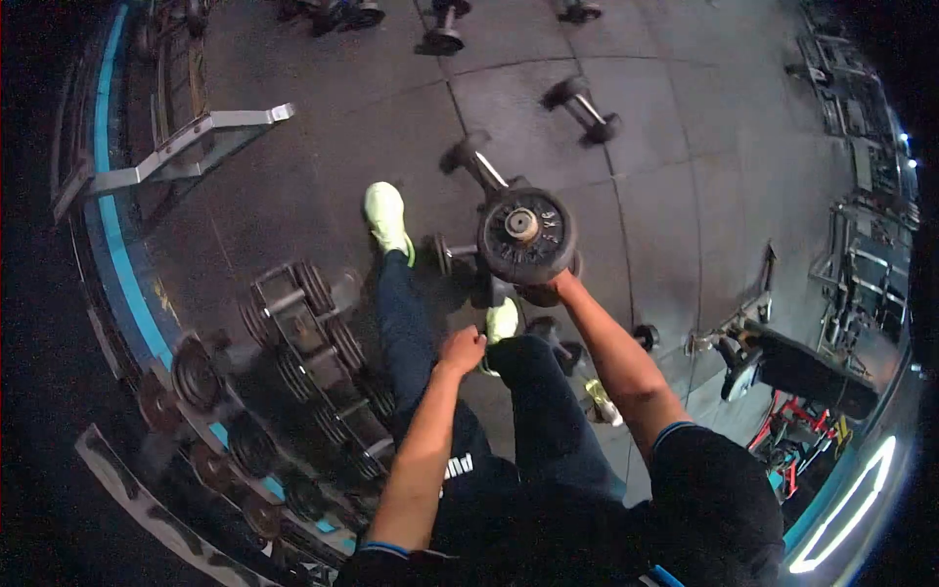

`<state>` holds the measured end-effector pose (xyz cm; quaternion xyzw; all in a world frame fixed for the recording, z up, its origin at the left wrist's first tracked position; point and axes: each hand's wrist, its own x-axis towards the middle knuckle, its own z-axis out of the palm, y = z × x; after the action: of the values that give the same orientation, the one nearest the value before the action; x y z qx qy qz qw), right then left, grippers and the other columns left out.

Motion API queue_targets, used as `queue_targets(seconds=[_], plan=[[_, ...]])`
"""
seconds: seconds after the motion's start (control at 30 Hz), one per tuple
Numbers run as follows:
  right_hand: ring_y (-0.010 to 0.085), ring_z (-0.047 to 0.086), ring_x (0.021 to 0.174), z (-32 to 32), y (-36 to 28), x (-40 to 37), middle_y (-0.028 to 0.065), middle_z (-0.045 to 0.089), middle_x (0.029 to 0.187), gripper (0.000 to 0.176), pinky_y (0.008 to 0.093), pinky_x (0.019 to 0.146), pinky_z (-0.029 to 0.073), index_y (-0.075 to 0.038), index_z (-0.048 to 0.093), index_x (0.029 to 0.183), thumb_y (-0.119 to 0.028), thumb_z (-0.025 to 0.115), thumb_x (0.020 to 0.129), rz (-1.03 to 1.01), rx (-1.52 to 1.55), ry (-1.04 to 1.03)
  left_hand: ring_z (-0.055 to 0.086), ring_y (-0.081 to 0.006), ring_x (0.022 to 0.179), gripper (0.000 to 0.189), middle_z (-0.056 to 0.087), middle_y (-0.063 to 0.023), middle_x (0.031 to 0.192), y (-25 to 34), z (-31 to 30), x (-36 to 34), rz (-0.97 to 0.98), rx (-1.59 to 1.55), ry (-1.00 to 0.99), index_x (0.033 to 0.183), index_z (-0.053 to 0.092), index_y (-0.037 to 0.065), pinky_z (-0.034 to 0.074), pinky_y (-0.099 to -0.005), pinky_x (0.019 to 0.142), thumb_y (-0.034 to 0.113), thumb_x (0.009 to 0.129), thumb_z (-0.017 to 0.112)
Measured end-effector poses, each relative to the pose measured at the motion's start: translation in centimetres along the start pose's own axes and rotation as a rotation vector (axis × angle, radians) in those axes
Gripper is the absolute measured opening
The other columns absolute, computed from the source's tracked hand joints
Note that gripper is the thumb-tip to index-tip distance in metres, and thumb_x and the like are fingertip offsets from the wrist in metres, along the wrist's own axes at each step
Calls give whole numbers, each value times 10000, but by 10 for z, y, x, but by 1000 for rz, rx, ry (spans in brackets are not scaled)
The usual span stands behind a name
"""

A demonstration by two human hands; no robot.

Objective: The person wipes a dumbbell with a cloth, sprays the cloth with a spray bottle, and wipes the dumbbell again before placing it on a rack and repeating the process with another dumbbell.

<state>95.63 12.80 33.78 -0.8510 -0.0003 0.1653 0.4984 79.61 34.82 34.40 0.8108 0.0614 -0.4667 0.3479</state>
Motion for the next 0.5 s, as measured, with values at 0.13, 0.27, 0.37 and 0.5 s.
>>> queue_targets(seconds=[0.13, 0.27, 0.37, 0.5], plan=[[340, 574, 1180, -63, 5, -128, 176, 627, 1264, 378, 438, 1016, 432, -41, 610, 1227, -242, 528, 917, 111, -99, -133, 671, -344, 788, 234, 683, -196, 851, 20, 22, -88, 167, -262, 101, 914, 638, 13, 494, -420, 683, 246, 913, 655], [336, 565, 1208, -96, 45, -266, 166, 623, 1278, 384, 431, 1033, 424, -59, 604, 1249, -265, 531, 933, 221, -251, -57, 671, -227, 784, 240, 674, -154, 836, 1, 18, -174, 223, -453, 388, 976, 619, 10, 501, -358, 711, 249, 961, 602], [364, 565, 1195, -101, 104, -390, 183, 638, 1250, 424, 426, 1007, 435, -59, 625, 1217, -337, 567, 902, 339, -362, 92, 653, -180, 803, 260, 662, -101, 856, -76, 44, -241, 117, -518, 386, 997, 602, 4, 501, -347, 744, 262, 980, 578], [397, 571, 1162, -106, 171, -582, 193, 653, 1213, 417, 435, 973, 448, -31, 623, 1200, -310, 543, 900, 559, -530, -88, 622, -192, 749, 263, 639, -96, 811, -189, 128, -333, -93, -396, 355, 978, 603, 5, 481, -324, 720, 268, 966, 608]])
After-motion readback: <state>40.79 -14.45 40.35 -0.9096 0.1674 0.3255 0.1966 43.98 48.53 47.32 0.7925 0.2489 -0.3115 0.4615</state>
